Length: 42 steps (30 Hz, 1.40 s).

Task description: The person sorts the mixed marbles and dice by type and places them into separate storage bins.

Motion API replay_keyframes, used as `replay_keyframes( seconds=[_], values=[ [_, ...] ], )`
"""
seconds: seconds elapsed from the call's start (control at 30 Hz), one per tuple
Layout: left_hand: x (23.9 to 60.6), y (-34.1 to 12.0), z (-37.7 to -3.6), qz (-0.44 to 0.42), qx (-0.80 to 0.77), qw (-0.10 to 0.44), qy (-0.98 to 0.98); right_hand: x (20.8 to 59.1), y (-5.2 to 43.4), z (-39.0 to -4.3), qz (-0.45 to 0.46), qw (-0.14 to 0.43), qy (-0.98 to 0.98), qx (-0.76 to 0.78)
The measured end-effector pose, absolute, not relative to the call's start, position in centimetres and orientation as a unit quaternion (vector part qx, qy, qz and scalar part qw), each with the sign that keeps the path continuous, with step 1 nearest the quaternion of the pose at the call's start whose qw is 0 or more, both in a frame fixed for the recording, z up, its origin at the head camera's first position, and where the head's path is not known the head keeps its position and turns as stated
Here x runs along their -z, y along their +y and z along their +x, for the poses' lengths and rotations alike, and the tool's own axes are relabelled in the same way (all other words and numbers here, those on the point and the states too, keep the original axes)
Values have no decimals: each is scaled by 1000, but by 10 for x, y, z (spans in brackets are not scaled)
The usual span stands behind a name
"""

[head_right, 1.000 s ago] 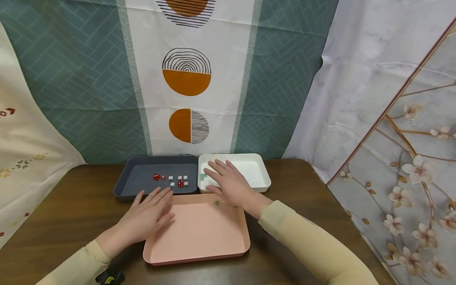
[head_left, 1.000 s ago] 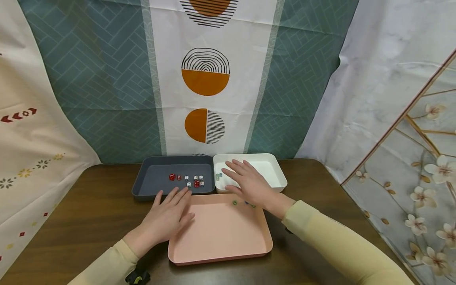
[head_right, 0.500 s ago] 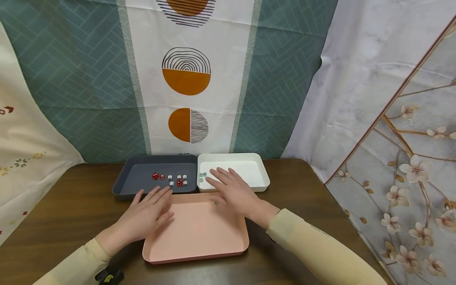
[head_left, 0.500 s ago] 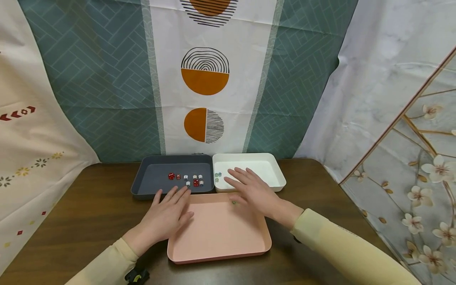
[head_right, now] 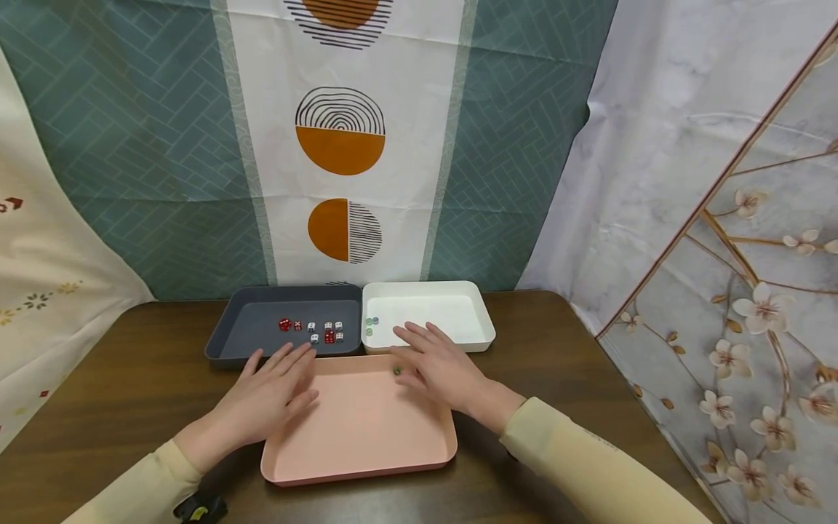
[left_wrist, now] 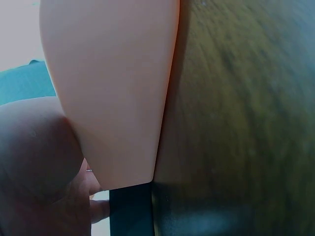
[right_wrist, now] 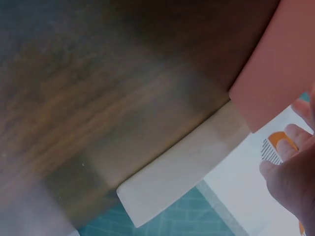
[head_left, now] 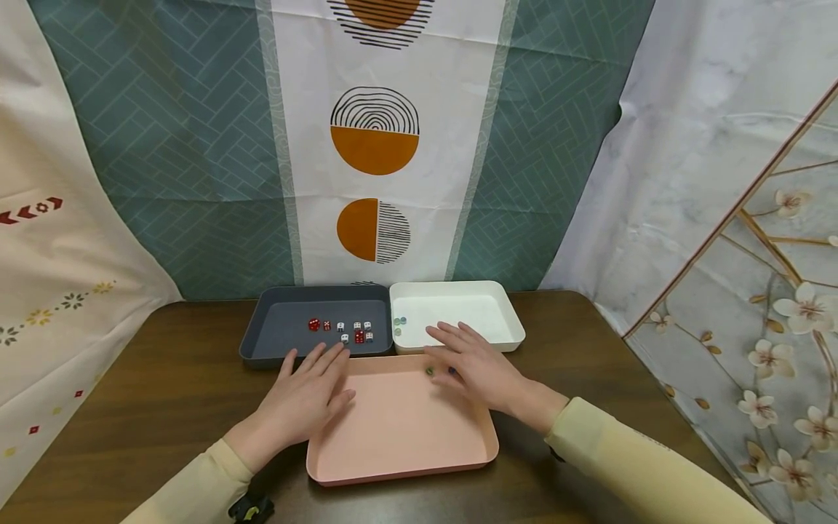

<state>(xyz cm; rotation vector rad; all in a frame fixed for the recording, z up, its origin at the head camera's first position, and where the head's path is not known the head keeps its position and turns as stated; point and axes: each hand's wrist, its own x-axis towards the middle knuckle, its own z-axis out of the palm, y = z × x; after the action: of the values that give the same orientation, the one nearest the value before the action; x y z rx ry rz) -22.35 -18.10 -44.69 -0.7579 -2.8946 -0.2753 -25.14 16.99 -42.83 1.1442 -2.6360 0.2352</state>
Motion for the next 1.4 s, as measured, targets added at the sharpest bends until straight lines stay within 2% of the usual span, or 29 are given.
replay_keyframes(
  seconds=[0.37,0.9,1.4],
  values=[
    [447,-181,-224,-251,91,66,-961,439,170,-255,410,147,-896,-84],
    [445,-180,-224,-249,91,62,-962,443,165,-254,408,123,-904,-45],
    [444,-180,-222,-251,94,66,-961,444,162,-264,395,126,-907,-68]
  ],
)
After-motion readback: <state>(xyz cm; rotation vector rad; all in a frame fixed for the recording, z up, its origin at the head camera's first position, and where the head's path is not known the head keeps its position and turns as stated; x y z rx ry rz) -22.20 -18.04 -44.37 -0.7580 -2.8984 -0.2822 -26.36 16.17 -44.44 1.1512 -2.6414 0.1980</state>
